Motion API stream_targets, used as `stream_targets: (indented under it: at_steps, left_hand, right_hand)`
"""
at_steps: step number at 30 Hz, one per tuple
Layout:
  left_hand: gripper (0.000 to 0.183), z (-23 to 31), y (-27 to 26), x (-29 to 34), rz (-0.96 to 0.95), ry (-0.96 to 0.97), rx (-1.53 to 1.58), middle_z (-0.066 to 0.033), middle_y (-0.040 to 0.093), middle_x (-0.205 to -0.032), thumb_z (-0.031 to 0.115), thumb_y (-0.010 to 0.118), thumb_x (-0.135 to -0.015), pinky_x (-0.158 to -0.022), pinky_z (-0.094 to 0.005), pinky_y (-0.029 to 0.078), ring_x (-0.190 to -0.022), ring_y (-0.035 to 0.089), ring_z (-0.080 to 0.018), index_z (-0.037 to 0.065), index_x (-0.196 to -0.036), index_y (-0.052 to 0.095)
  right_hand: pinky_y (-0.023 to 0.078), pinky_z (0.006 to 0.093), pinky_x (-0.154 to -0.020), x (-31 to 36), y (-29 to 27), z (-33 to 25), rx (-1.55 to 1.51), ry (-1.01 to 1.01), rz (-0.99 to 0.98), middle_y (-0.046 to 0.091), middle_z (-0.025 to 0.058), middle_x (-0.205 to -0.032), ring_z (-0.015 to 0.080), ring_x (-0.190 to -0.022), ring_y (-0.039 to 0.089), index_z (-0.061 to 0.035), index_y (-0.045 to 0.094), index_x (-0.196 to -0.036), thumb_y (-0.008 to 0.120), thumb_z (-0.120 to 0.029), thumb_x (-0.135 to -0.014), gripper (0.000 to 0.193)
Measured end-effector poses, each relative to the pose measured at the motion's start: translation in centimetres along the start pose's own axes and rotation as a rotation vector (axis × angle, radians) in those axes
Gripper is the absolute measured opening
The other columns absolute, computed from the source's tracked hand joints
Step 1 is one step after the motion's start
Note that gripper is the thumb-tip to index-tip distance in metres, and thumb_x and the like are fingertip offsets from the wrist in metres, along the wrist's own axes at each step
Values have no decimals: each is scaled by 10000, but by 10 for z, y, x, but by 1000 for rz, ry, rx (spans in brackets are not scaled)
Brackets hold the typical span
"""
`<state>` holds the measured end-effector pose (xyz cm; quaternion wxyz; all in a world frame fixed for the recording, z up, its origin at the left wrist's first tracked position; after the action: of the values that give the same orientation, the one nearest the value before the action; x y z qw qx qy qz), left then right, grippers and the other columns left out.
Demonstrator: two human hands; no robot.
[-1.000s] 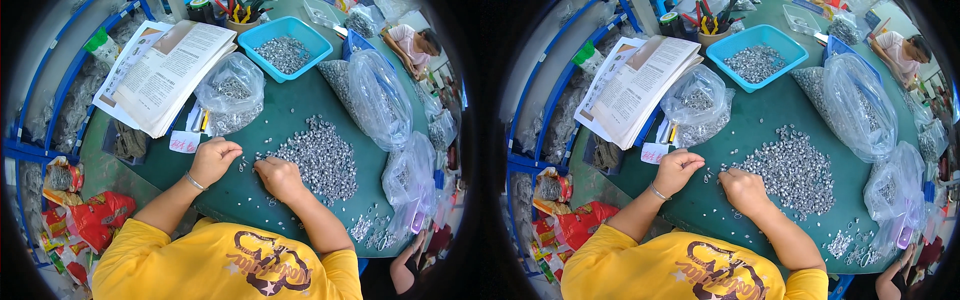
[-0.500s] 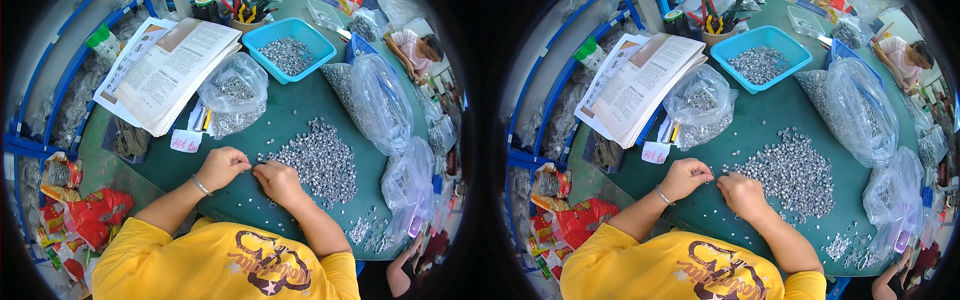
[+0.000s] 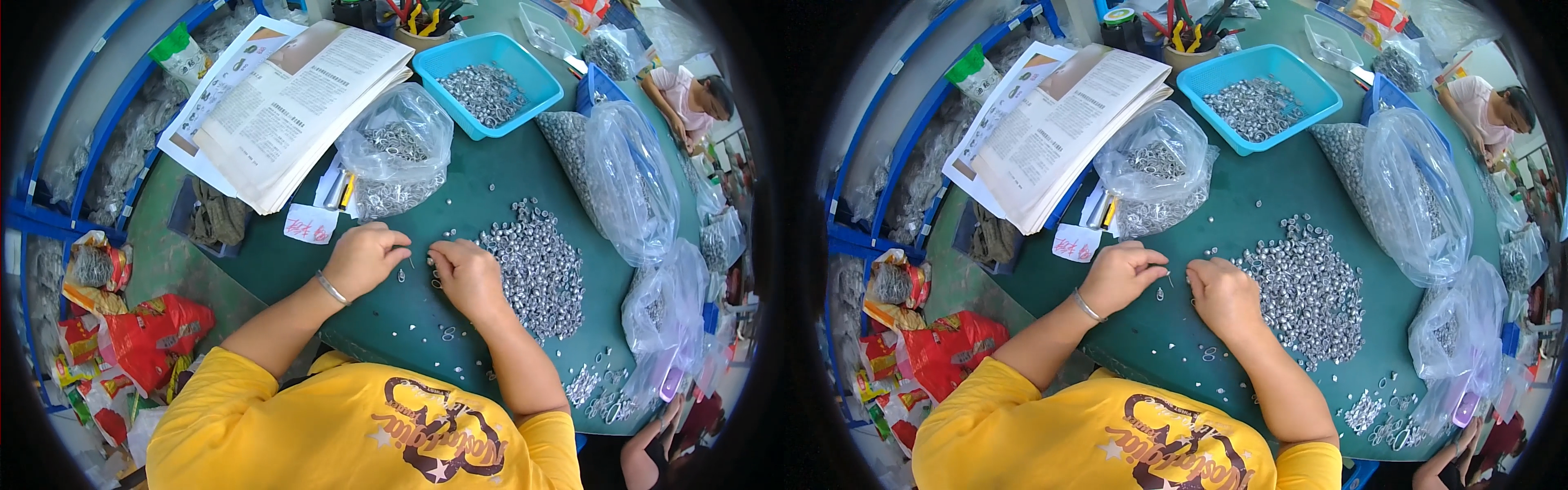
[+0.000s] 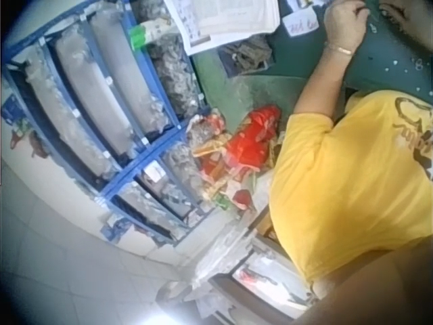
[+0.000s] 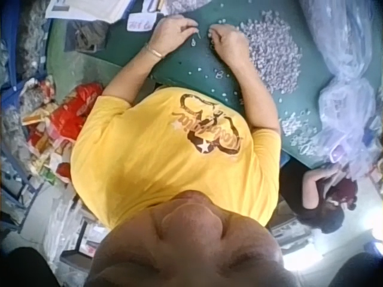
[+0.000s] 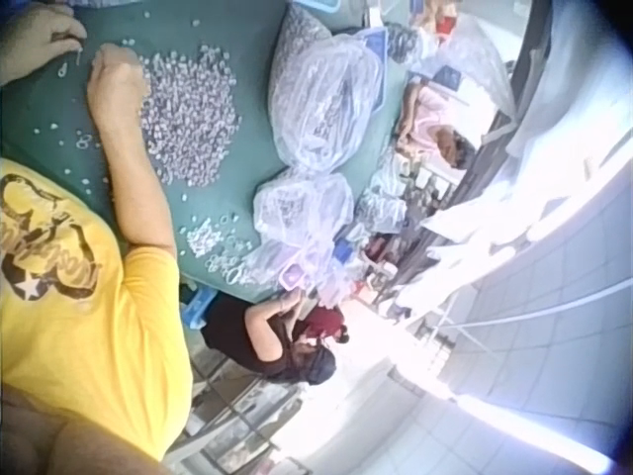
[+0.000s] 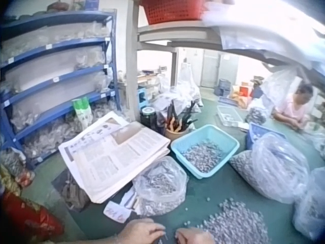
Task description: The person sorts through a pile of small metal components on a green table by hand, picking them up, turning them over, and placing them into different groups or bags.
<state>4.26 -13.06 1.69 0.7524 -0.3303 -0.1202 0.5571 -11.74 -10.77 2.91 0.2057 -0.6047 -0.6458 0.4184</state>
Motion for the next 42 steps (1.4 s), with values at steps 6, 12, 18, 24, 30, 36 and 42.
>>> stream_targets:
  at_steps: [6, 12, 18, 24, 30, 36, 42]
  left_hand:
    - [62, 1, 7, 2, 2, 19, 17, -64, 541, -659, 82, 659, -724, -523, -262, 430, -559, 529, -164, 45, -773, 646]
    - [30, -11, 10, 6, -259, -600, 1534, -29, 456, -621, 53, 501, -790, -388, -156, 283, -489, 397, -49, 34, -810, 513]
    - [81, -16, 5, 1, -146, -453, 979, -19, 522, -639, 80, 551, -792, -461, -181, 380, -543, 480, -70, 11, -785, 592]
    - [101, 6, 12, -16, -101, 80, 9, -98, 576, -678, 90, 657, -706, -570, -284, 459, -610, 572, -224, 69, -805, 664]
    - [80, 10, 20, -14, -110, 136, -96, -87, 560, -684, 100, 646, -711, -586, -321, 463, -642, 568, -254, 62, -781, 660]
    - [77, 10, 12, -11, -62, 116, -33, -93, 556, -677, 90, 646, -711, -574, -319, 454, -625, 563, -252, 53, -778, 658]
    - [119, 14, 22, -13, -110, 176, -78, -90, 558, -695, 92, 641, -709, -583, -323, 453, -646, 558, -260, 64, -825, 651]
  right_hand:
    - [480, 354, -550, 3, -10, 10, 56, 7, 33, 583, 90, -699, 274, -620, 581, -87, 634, -801, 594, -117, -746, 74]
    - [480, 350, -560, 3, 0, 5, 150, -24, -95, 589, 105, -717, 281, -637, 583, -83, 635, -798, 597, -114, -735, 79]
    - [370, 192, -450, 5, -12, 27, -859, 460, -143, 527, -13, -617, 60, -528, 466, -2, 607, -777, 548, -45, -811, 80]
    - [352, 232, -416, -3, -22, 49, -1033, 548, -127, 537, 10, -595, 93, -454, 440, 34, 615, -821, 579, -61, -772, 113]
    - [475, 333, -569, -19, -15, 31, 139, -22, -14, 589, 140, -699, 297, -625, 576, -104, 665, -826, 623, -89, -720, 115]
    - [434, 248, -514, -17, -18, 62, -1135, 655, -247, 539, -7, -597, 98, -589, 533, 42, 611, -787, 548, -90, -802, 147]
    - [465, 294, -600, -28, -12, 33, -112, 43, -127, 610, 138, -708, 243, -633, 589, -56, 669, -804, 630, -102, -731, 95]
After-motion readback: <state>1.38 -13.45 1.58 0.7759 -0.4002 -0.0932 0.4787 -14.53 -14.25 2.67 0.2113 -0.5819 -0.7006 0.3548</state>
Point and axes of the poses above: each hand's wrist, its own x-axis away from the middle knuckle, its own y-axis out of the palm, z = x × y, the point moved 4 cm from there along -x, towards the middle knuckle
